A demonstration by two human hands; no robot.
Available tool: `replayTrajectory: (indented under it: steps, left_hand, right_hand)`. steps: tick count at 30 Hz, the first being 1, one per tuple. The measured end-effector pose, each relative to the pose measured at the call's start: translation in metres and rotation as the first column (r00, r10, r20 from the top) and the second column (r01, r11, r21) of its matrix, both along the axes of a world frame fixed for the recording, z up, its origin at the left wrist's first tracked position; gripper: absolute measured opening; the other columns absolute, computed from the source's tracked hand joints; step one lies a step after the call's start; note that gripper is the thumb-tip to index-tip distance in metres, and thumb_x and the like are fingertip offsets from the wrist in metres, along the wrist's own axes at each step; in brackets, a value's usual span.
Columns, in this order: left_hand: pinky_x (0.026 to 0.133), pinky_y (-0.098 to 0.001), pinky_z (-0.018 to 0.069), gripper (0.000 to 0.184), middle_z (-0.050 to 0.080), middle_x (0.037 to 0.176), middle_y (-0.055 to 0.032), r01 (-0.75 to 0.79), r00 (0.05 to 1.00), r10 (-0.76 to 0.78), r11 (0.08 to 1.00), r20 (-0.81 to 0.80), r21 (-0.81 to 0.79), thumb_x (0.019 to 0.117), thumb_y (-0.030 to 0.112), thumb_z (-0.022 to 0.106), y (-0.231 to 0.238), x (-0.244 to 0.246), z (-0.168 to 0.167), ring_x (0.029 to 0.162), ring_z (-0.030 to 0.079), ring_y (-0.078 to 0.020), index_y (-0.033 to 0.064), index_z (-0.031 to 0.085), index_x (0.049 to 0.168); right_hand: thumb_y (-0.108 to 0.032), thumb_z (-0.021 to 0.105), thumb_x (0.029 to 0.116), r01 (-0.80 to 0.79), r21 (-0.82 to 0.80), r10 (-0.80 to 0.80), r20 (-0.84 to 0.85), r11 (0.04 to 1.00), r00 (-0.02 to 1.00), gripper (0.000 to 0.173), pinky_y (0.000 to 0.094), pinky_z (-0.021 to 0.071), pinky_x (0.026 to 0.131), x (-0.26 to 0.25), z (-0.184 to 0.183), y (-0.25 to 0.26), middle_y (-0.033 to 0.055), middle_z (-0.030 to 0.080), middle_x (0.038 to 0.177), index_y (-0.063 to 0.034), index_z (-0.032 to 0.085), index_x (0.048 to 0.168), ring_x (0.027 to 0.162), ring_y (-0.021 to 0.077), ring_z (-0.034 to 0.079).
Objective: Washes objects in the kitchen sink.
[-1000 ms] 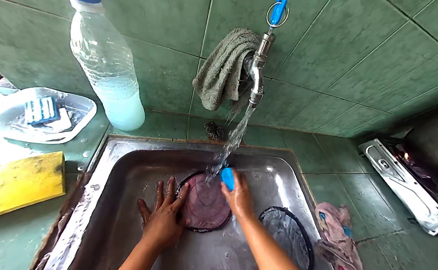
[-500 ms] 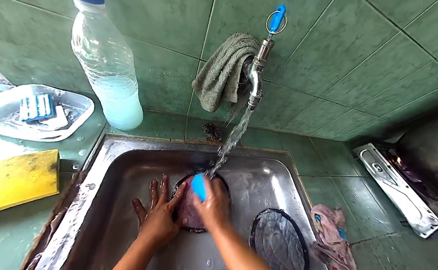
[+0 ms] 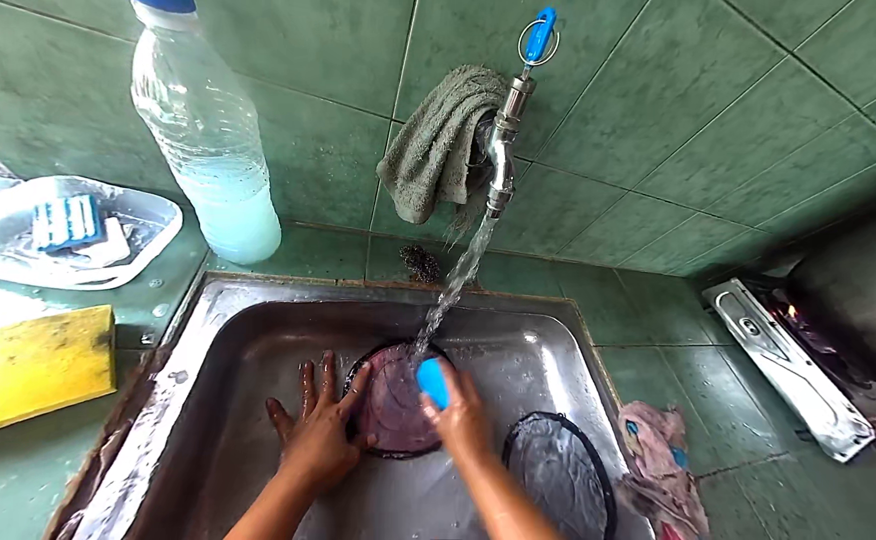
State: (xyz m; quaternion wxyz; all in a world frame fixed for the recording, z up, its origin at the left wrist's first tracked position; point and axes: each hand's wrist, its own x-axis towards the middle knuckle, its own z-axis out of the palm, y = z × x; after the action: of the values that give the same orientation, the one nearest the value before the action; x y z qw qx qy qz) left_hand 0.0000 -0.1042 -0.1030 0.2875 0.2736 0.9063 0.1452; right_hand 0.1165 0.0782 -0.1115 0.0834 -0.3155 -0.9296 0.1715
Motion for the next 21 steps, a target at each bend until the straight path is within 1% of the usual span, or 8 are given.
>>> replayTrajectory:
  steps: [3, 4, 6, 8, 11, 14, 18, 21]
  left_hand:
    - [0.11, -0.0836, -0.0034, 0.09, 0.01, 0.17, -0.0221, 0.021, 0.994, -0.015, 0.999, -0.109, 0.05, 0.0815, 0.025, 0.079, 0.024, 0.005, 0.021, 0.155, 0.002, -0.0502, 0.0214, 0.035, 0.161]
    - [0.114, -0.0802, -0.0005, 0.074, 0.024, 0.167, -0.021, 0.05, 0.988, -0.037, 0.996, -0.15, 0.079, 0.0866, 0.014, 0.072, 0.037, 0.004, 0.027, 0.155, 0.013, -0.0476, 0.0118, 0.045, 0.155]
    - [0.121, -0.0683, 0.0138, 0.05, 0.044, 0.158, -0.0173, 0.152, 0.977, -0.13, 0.98, -0.172, 0.126, 0.0997, 0.006, 0.052, 0.066, -0.008, 0.027, 0.149, 0.035, -0.0398, 0.0067, 0.051, 0.149]
    - [0.116, -0.0579, 0.0353, 0.04, 0.051, 0.151, -0.018, 0.241, 0.964, -0.22, 0.96, -0.148, 0.145, 0.1033, 0.01, 0.051, 0.087, -0.023, 0.021, 0.143, 0.042, -0.041, 0.0062, 0.058, 0.142]
    - [0.103, -0.0592, 0.0479, 0.047, 0.054, 0.145, -0.0207, 0.178, 0.984, -0.178, 0.984, 0.005, -0.004, 0.0992, 0.021, 0.063, 0.095, -0.031, 0.033, 0.136, 0.049, -0.0435, 0.008, 0.056, 0.143]
    - [0.1, -0.0624, 0.0486, 0.051, 0.062, 0.13, -0.0271, 0.031, 0.967, -0.002, 0.993, 0.253, -0.111, 0.0962, 0.036, 0.065, 0.071, -0.021, 0.04, 0.124, 0.06, -0.0441, -0.0034, 0.062, 0.127]
    - [0.098, -0.0589, 0.051, 0.06, 0.069, 0.113, -0.027, -0.038, 0.889, 0.073, 0.995, 0.452, -0.087, 0.0951, 0.051, 0.067, 0.033, 0.009, 0.029, 0.11, 0.067, -0.0408, -0.0069, 0.068, 0.109]
    - [0.096, -0.06, 0.0508, 0.037, 0.07, 0.106, -0.0239, -0.201, 0.932, 0.174, 0.978, 0.318, 0.054, 0.093, 0.031, 0.071, 0.022, 0.003, 0.016, 0.106, 0.067, -0.0403, -0.0031, 0.071, 0.105]
  right_hand:
    - [-0.039, 0.075, 0.089, 0.206, -0.058, -0.195, 0.16, 0.977, 0.968, 0.069, 0.0547, 0.0577, 0.089, 0.007, 0.027, 0.047, 0.0209, 0.063, 0.135, -0.0174, 0.054, 0.151, 0.109, 0.0369, 0.07]
    - [-0.039, 0.075, 0.0891, 0.226, -0.144, -0.197, 0.189, 0.964, 0.962, 0.069, 0.0552, 0.0553, 0.094, 0.009, 0.036, 0.043, 0.0204, 0.063, 0.134, -0.0156, 0.053, 0.15, 0.114, 0.0363, 0.068]
    - [-0.038, 0.078, 0.0863, 0.161, -0.306, -0.102, 0.199, 0.939, 0.975, 0.07, 0.0552, 0.0533, 0.099, 0.016, 0.05, 0.019, 0.0201, 0.067, 0.128, -0.0108, 0.056, 0.146, 0.117, 0.0352, 0.066]
    - [-0.039, 0.078, 0.0856, 0.096, -0.361, 0.011, 0.282, 0.927, 0.959, 0.069, 0.0541, 0.0536, 0.099, 0.023, 0.058, -0.008, 0.0186, 0.068, 0.127, -0.013, 0.057, 0.145, 0.117, 0.0341, 0.067]
    - [-0.041, 0.074, 0.0903, 0.103, -0.207, -0.012, 0.401, 0.973, 0.916, 0.069, 0.056, 0.0562, 0.09, 0.022, 0.056, -0.008, 0.0206, 0.061, 0.137, -0.0236, 0.051, 0.153, 0.111, 0.0375, 0.068]
    - [-0.042, 0.068, 0.0945, 0.11, -0.056, -0.08, 0.39, 0.992, 0.917, 0.066, 0.0557, 0.0549, 0.093, 0.004, 0.051, 0.018, 0.0202, 0.055, 0.146, -0.029, 0.047, 0.156, 0.119, 0.0393, 0.064]
    - [-0.043, 0.068, 0.0946, 0.07, -0.163, -0.03, 0.235, 0.984, 0.972, 0.066, 0.0531, 0.0517, 0.101, -0.031, 0.051, 0.015, 0.0184, 0.056, 0.146, -0.0249, 0.049, 0.155, 0.126, 0.0359, 0.061]
    - [-0.043, 0.071, 0.0921, -0.086, -0.276, 0.119, 0.104, 0.957, 0.987, 0.065, 0.0512, 0.0541, 0.1, -0.037, 0.028, -0.029, 0.017, 0.061, 0.141, -0.0212, 0.054, 0.151, 0.121, 0.0326, 0.064]
